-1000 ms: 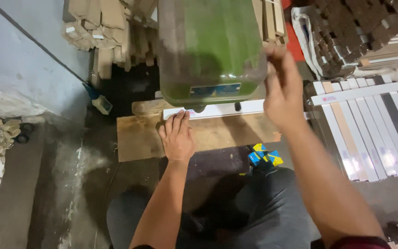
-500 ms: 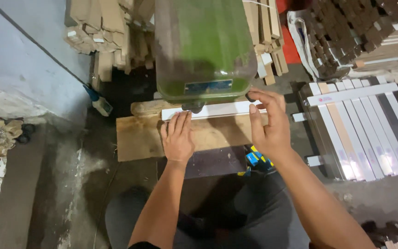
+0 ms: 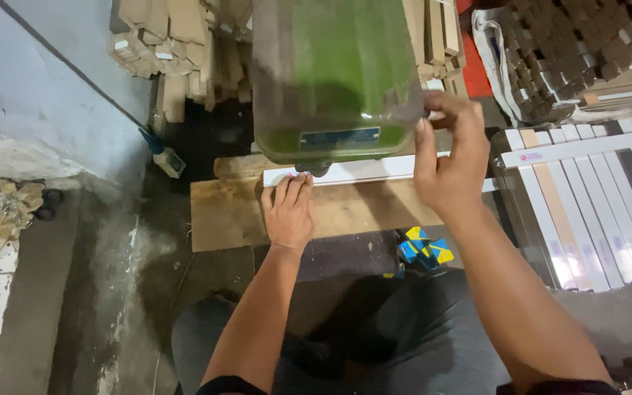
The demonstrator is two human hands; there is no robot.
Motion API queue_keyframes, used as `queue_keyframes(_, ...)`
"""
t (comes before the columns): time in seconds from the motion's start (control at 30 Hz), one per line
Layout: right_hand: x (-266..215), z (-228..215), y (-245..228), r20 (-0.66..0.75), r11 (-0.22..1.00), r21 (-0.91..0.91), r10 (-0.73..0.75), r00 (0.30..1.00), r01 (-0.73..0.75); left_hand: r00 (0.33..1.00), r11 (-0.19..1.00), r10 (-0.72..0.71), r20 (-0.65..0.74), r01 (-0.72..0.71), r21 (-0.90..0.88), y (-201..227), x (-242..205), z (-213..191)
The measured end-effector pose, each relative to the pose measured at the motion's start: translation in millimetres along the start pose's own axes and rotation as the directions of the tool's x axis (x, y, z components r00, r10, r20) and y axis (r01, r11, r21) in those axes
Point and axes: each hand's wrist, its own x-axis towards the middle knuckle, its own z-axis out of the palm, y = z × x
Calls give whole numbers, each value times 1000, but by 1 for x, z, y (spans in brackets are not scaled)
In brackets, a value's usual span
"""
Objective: The person is taking white strips from a stack, aligning them under an industrial machine for processing, and then stacking the finished pieces.
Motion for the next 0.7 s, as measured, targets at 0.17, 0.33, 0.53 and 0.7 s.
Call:
queue_keyframes(0.17,38,8,-9,-14,1000,30,4,1000,-4,1000,991,17,2,-18,135,10,11,-23)
queue_keyframes(0.33,55,28,20,-51,999,29,-20,999,22,999,986,13,36,-19,168,11,11,-25)
queue_keyframes(0.53,62,42,57,65,985,87,145,987,-150,998,990,44,-48,-38,133,15,16,-28)
queue_keyframes(0.7,1,52,99,451,905,-356,383,806,-232,998,999,24,-53,-23,33,0,3,5)
